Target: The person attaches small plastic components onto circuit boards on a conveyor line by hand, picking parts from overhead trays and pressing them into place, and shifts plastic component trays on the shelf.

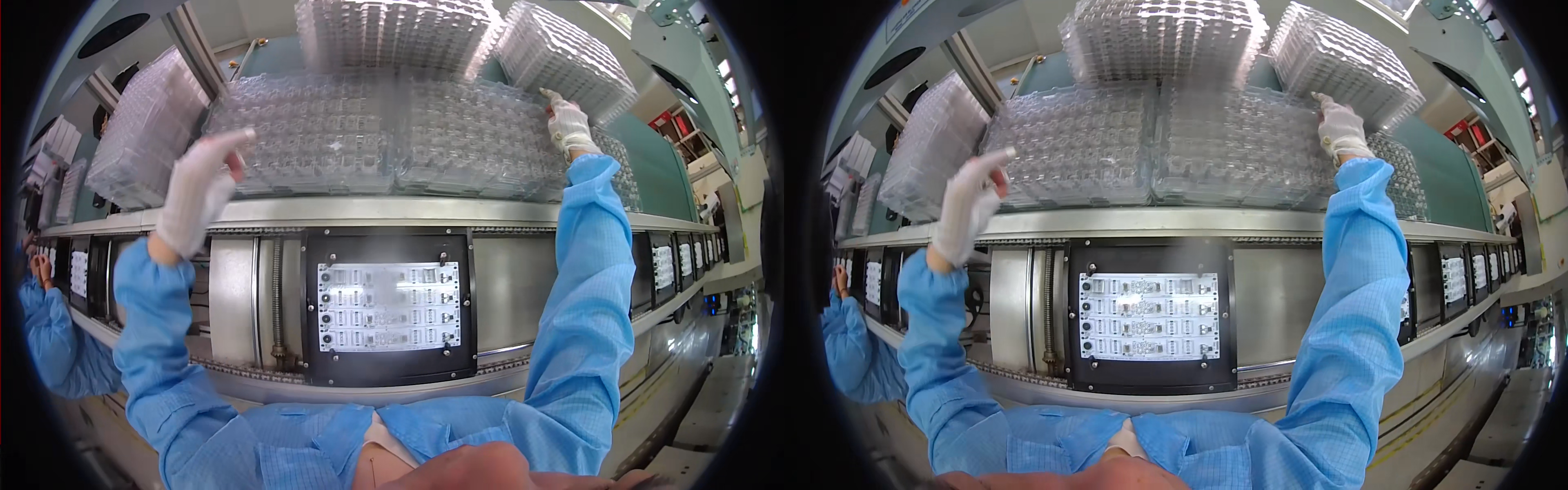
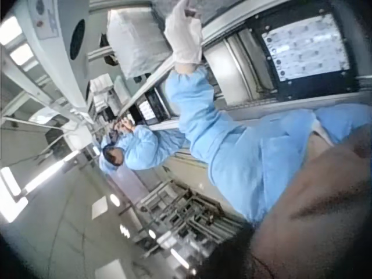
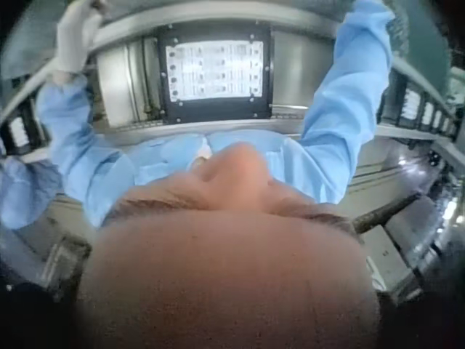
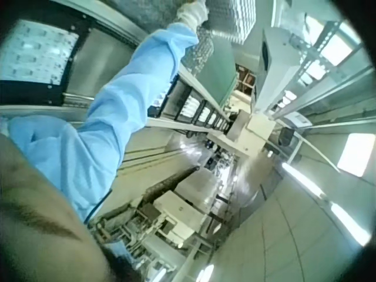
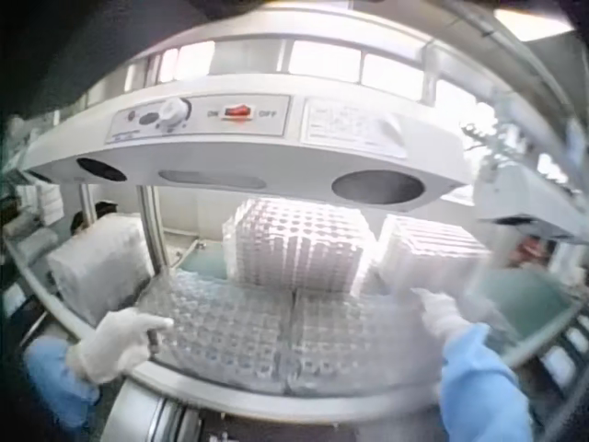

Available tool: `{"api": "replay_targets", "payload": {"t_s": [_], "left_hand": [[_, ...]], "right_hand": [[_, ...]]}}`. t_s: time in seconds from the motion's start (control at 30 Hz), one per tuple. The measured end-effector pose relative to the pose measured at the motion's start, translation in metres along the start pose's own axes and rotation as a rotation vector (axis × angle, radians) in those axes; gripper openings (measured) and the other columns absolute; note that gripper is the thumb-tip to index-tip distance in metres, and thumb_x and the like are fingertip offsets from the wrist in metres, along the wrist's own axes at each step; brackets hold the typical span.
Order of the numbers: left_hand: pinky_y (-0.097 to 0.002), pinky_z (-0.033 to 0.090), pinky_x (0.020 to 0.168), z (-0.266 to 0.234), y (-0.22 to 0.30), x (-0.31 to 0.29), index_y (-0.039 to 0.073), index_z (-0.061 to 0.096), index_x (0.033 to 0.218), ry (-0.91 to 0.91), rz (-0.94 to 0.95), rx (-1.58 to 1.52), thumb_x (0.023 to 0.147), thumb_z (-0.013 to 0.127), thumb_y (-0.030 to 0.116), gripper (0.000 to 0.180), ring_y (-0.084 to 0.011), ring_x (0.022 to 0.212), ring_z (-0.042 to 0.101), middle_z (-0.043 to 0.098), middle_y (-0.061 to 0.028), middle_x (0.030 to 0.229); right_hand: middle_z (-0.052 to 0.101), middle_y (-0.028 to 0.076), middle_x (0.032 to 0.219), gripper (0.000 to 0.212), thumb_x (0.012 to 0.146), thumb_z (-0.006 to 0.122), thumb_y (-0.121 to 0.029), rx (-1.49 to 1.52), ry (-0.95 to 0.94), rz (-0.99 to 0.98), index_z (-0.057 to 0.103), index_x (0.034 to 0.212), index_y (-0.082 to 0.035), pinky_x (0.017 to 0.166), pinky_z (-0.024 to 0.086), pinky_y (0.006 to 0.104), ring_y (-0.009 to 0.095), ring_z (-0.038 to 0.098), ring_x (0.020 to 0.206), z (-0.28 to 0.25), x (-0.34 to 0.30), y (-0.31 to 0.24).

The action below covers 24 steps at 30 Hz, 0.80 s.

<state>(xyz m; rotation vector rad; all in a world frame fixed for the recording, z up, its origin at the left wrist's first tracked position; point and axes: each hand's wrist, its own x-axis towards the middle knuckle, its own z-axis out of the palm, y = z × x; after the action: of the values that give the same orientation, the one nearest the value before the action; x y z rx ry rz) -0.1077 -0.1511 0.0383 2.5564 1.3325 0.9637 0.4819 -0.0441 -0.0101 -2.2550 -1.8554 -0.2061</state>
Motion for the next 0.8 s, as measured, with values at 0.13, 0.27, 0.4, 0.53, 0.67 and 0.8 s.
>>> {"api": "replay_targets", "payload": {"t_s": [0.13,0.27,0.4,0.53,0.67,0.8], "left_hand": [[-0.0345,0.052,0.073,0.018,0.042,-0.056,0.008,0.065,0.124,-0.155,0.013,-0.152,0.076,0.062,-0.007,0.050,-0.0235,0.075,0.062,0.062,-0.0080,0.081],[-0.0383,0.050,0.078,0.048,0.081,-0.073,0.008,0.064,0.123,-0.275,0.120,-0.174,0.075,0.064,-0.001,0.048,-0.0281,0.084,0.062,0.062,-0.0089,0.085],[-0.0391,0.047,0.080,0.074,0.093,-0.089,0.010,0.064,0.120,-0.252,0.204,-0.106,0.080,0.064,0.001,0.041,-0.0291,0.089,0.059,0.062,-0.0084,0.085],[-0.0384,0.046,0.079,0.078,0.097,-0.098,0.011,0.064,0.119,-0.250,0.183,-0.065,0.080,0.065,0.003,0.040,-0.0278,0.087,0.059,0.062,-0.0078,0.086],[-0.0377,0.047,0.079,0.086,0.095,-0.096,0.011,0.063,0.120,-0.232,0.232,-0.020,0.080,0.065,0.004,0.040,-0.0269,0.087,0.060,0.063,-0.0074,0.087],[-0.0404,0.047,0.081,0.091,0.094,-0.090,0.008,0.065,0.118,-0.295,0.234,0.011,0.081,0.067,0.003,0.037,-0.0299,0.088,0.060,0.064,-0.0088,0.091]], "right_hand": [[0.062,0.027,0.124,0.050,0.091,0.052,-0.015,-0.035,0.148,-0.015,0.057,0.138,-0.030,0.101,0.048,0.0468,0.044,0.062,0.112,-0.001,0.017,-0.007],[0.071,0.012,0.087,0.045,0.085,0.057,-0.011,0.071,0.433,-0.217,0.064,0.128,-0.018,0.084,0.053,0.0410,0.029,0.068,0.085,-0.012,0.016,-0.003],[0.069,0.009,0.092,0.042,0.089,0.055,-0.003,0.268,0.362,-0.368,0.061,0.130,-0.009,0.081,0.052,0.0402,0.025,0.065,0.087,-0.044,-0.070,-0.067],[0.063,0.007,0.079,0.058,0.076,0.049,0.008,0.559,0.315,-0.635,0.067,0.127,-0.013,0.075,0.051,0.0387,0.022,0.062,0.083,-0.042,-0.156,-0.125],[0.064,0.005,0.084,0.057,0.076,0.062,0.009,0.424,0.289,-0.654,0.067,0.129,-0.012,0.075,0.050,0.0339,0.020,0.061,0.083,-0.022,-0.215,-0.138],[0.064,0.007,0.083,0.052,0.076,0.067,0.005,0.590,0.302,-0.623,0.066,0.126,-0.010,0.074,0.050,0.0371,0.024,0.062,0.080,0.004,-0.240,-0.134]]}}
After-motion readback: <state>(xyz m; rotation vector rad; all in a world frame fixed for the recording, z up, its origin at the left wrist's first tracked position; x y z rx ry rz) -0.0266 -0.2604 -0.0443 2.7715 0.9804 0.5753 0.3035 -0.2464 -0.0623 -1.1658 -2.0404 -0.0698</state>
